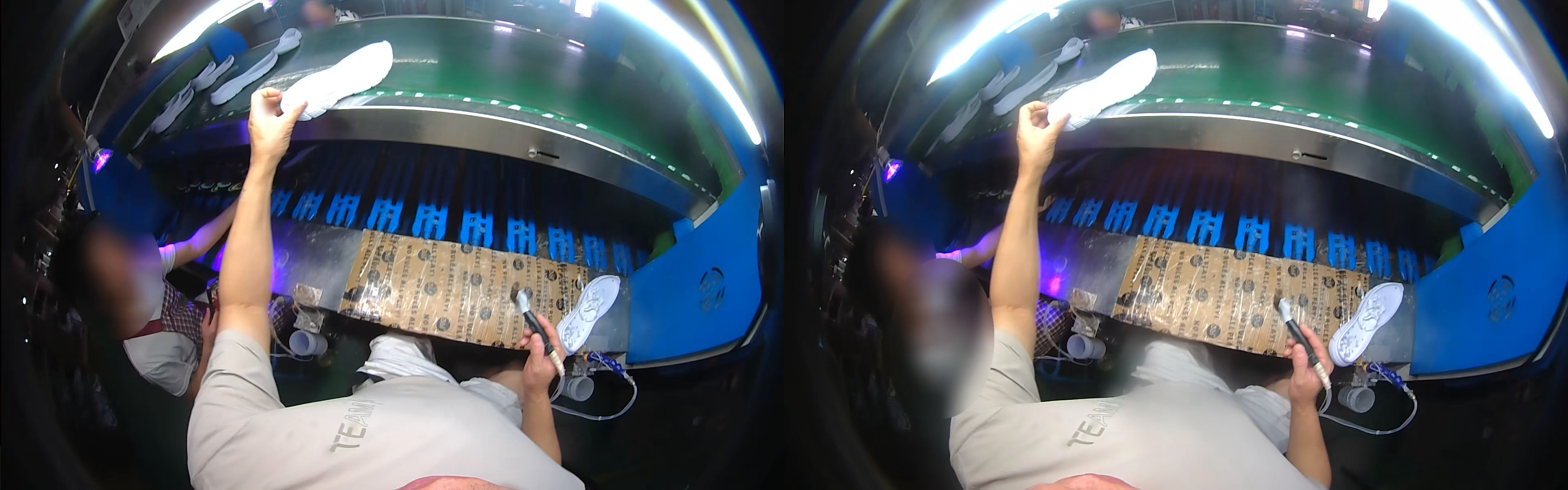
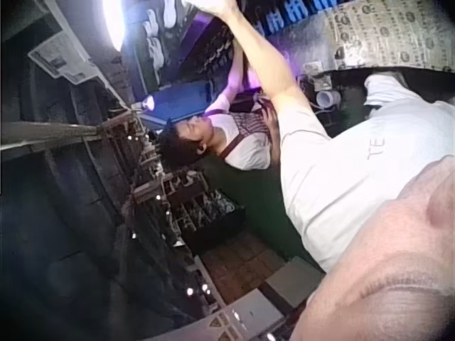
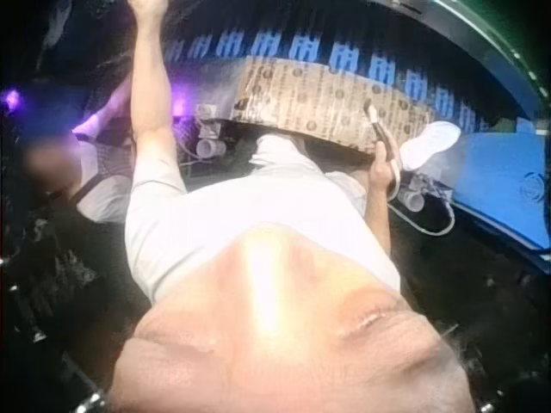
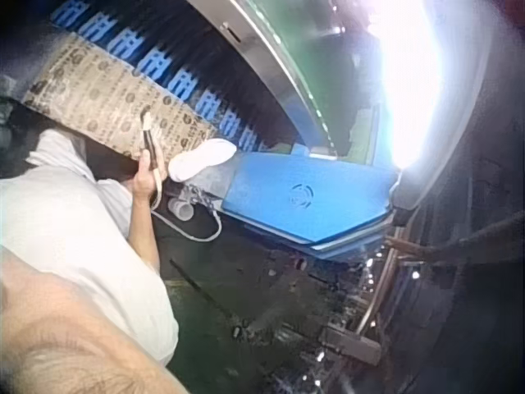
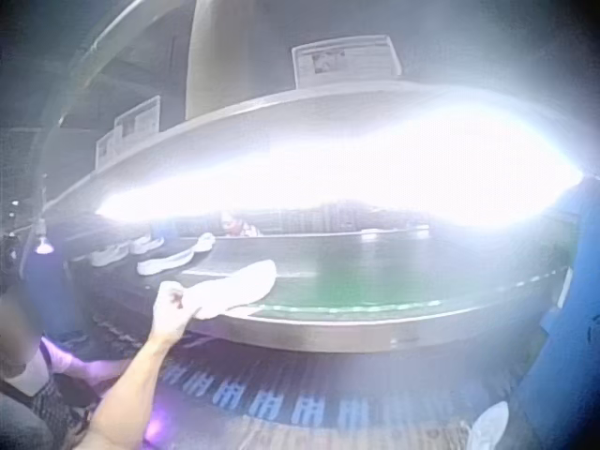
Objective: The person picks up white shoe insoles from a conveyor belt, applies glue to the bottom surface using a brush, and places them back on the belt. The process is repeated for multiple insoles in a factory setting.
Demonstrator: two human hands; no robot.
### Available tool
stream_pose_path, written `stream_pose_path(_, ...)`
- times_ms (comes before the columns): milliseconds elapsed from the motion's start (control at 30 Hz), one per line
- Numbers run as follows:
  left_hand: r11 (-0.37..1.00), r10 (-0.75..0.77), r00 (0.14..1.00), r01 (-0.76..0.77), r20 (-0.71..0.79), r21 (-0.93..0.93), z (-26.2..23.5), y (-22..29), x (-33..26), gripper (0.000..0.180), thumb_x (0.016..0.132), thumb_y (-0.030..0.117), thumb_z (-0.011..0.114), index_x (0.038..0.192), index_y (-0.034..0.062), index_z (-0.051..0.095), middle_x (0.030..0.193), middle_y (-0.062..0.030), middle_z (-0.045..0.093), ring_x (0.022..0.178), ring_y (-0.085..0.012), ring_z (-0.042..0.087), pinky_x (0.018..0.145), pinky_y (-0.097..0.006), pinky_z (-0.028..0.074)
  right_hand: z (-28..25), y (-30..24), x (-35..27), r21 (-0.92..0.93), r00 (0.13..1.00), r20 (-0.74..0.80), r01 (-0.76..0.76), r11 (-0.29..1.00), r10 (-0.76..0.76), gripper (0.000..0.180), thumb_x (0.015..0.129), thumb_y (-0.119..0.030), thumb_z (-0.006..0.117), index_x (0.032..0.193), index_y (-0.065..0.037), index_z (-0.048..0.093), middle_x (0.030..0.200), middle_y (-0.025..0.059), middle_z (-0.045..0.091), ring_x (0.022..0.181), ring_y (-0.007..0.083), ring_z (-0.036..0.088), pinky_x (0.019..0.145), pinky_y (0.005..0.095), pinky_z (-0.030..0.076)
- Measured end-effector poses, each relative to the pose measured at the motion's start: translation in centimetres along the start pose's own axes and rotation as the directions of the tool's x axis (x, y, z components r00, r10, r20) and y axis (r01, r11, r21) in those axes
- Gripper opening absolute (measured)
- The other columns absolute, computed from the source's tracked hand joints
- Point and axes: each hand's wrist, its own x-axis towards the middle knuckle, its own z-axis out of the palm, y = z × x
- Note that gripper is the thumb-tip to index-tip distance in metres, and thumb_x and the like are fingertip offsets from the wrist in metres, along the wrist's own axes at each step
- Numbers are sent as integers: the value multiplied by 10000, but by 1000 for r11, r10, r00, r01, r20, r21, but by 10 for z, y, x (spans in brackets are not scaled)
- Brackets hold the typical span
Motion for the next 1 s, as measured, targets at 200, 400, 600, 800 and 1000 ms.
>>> stream_pose_path(200,949,-263,924,197,-277,-246,21,1,-28,387,936,112,698,1268,-17,548,1073,-121,691,855,-161,673,695,-287,552,4,-5,15,22,1000,8,16,1000,-16,394,1007,-68,631,1368,83,585,1026,116,693,843,131,623,793,259,523)
stream_pose_path(400,818,-352,928,242,-122,-522,39,13,-54,286,914,22,575,1186,-60,611,1080,-159,711,964,-223,706,896,-329,566,13,7,33,30,999,-41,-17,999,19,398,975,-42,661,1349,78,597,1000,122,679,837,147,617,782,271,521)
stream_pose_path(600,685,-473,677,685,564,-248,83,65,-163,328,858,113,628,1141,-28,719,1069,-176,769,911,-210,753,797,-342,617,9,-18,44,11,1000,14,-26,1000,26,379,957,-52,679,1311,62,607,961,111,675,790,156,615,742,289,518)
stream_pose_path(800,395,-492,325,910,808,-126,108,76,-290,520,825,242,745,1247,-52,671,1113,-171,760,898,-224,762,814,-334,628,23,0,42,71,1000,8,-20,997,19,351,939,-30,690,1270,59,616,930,106,687,719,131,616,678,238,503)
stream_pose_path(1000,-448,-322,263,804,910,-391,65,90,-376,883,880,539,703,1513,-16,436,1421,-342,554,1275,-430,614,1042,-510,545,51,6,7,279,988,41,-153,948,148,288,953,-44,675,1227,27,624,834,54,643,654,93,570,615,223,480)
